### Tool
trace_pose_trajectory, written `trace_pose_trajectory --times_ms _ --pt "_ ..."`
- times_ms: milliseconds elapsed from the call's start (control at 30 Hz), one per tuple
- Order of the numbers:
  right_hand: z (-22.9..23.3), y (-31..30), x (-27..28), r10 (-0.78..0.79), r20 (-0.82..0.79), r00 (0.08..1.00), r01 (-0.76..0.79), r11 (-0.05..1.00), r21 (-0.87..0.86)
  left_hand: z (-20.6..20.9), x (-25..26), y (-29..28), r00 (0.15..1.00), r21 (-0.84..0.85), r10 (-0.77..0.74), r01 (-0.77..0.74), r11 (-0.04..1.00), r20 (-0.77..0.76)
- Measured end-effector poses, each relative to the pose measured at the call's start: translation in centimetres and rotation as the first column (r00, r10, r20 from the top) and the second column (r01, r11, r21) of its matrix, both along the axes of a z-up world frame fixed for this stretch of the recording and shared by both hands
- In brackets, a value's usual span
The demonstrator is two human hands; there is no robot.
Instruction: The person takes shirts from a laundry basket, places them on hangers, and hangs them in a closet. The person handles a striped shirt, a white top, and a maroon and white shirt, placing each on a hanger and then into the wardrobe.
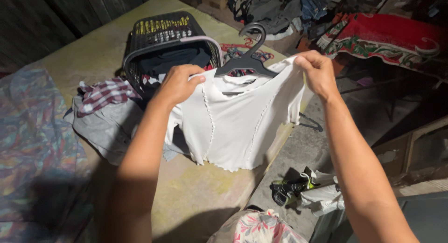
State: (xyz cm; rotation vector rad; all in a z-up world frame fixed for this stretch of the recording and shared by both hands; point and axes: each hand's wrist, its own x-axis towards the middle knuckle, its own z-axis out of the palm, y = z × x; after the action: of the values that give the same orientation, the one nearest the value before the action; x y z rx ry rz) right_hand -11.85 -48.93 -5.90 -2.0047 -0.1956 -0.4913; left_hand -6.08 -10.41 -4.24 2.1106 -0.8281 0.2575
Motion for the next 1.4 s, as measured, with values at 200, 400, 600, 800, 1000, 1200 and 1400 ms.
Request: trace_pose_trajectory --times_ms 200,400,600,800,1000,1200,1400 --pt "4.0 1.3 -2.0 0.182 0.267 0.946 -0.105 0.955 -0.278 2.2 1.0 -0.2 0.999 -0.084 -0.013 0.016 0.996 0.045" --pt "4.7 -1.5 -1.3 -0.118 -0.313 0.942 0.071 0.985 -0.157 5.4 1.1 0.3 0.997 -0.020 0.009 -0.007 1.000 0.077" --pt "3.7 -6.7 -0.8 -0.201 -0.282 0.938 0.161 0.974 -0.159 1.6 5.3 3.8 0.990 0.319 0.073 -0.031 0.947 -0.121" --pt "3.7 -11.1 -0.7 -0.184 -0.271 0.945 0.172 0.983 -0.068 -5.7 9.3 7.2 0.945 0.173 0.207 -0.166 0.971 -0.254" --pt "3.9 -12.2 -2.0 -0.209 -0.221 0.953 0.190 0.976 -0.104 -5.5 9.1 4.6 0.931 0.095 0.298 -0.284 0.954 -0.211" --pt "3.9 -10.5 -4.8 -0.204 -0.219 0.954 0.209 0.978 -0.003 -1.8 6.5 -0.1 0.954 -0.067 0.281 -0.275 0.959 0.105" --pt "4.3 -6.7 -9.1 -0.227 -0.245 0.943 0.245 0.969 0.042 1.5 1.7 -4.4 0.881 -0.152 0.049 0.027 0.988 0.471"
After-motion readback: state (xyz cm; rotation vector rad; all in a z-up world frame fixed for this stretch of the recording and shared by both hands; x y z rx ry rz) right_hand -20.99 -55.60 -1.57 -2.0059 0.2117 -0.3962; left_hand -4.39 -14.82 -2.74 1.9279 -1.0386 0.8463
